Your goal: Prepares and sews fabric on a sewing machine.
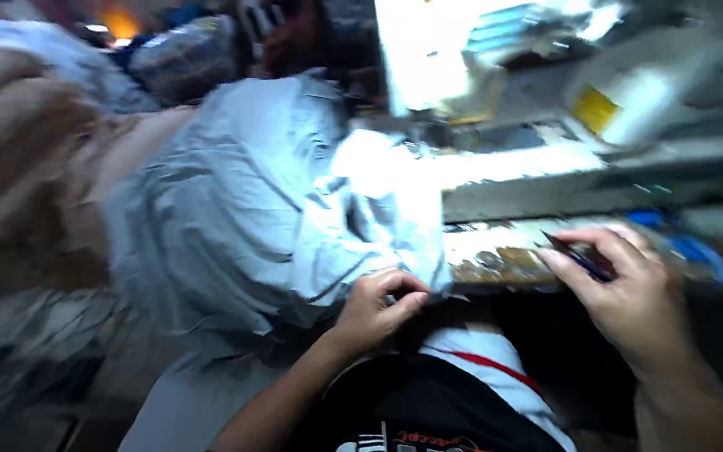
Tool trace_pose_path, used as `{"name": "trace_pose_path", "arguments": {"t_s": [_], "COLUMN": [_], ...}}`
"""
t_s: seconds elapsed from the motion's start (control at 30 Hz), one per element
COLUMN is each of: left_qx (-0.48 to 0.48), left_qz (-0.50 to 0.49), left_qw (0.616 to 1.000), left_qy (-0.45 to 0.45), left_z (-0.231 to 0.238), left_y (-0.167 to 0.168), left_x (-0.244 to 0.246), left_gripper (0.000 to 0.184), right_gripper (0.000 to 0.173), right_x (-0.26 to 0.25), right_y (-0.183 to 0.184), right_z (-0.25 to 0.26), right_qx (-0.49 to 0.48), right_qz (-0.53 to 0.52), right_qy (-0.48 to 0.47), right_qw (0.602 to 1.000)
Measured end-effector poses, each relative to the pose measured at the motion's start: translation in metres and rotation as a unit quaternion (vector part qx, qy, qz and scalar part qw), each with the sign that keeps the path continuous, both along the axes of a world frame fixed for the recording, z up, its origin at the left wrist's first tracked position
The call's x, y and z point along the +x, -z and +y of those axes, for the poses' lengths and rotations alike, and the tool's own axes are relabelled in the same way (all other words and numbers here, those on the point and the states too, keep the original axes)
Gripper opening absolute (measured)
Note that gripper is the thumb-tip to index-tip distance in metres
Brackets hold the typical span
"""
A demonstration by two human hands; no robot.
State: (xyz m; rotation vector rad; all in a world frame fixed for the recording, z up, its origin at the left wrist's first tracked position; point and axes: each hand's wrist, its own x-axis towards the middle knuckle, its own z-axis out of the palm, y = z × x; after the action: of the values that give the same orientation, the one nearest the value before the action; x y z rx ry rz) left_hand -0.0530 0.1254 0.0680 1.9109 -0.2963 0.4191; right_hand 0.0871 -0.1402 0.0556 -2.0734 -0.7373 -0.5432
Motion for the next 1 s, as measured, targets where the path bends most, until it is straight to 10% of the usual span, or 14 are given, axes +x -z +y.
{"name": "trace_pose_path", "arguments": {"t_s": [0.33, 0.53, 1.0], "left_qx": [0.199, 0.474, 0.385], "left_qz": [-0.086, 0.062, 0.015], "left_qw": [0.966, 0.873, 0.923], "left_qy": [-0.144, -0.095, -0.021], "left_z": [0.052, 0.076, 0.08], "left_y": [-0.028, -0.022, -0.017], "left_x": [0.014, 0.031, 0.035], "left_gripper": [0.015, 0.031, 0.019], "right_gripper": [0.036, 0.037, 0.038], "right_x": [0.025, 0.035, 0.042], "right_y": [0.01, 0.018, 0.038], "right_z": [0.048, 0.052, 0.062], "right_qx": [-0.065, -0.158, -0.075], "right_qz": [-0.047, -0.068, -0.127], "right_qy": [-0.061, -0.162, -0.194], "right_qw": [0.995, 0.972, 0.97]}}
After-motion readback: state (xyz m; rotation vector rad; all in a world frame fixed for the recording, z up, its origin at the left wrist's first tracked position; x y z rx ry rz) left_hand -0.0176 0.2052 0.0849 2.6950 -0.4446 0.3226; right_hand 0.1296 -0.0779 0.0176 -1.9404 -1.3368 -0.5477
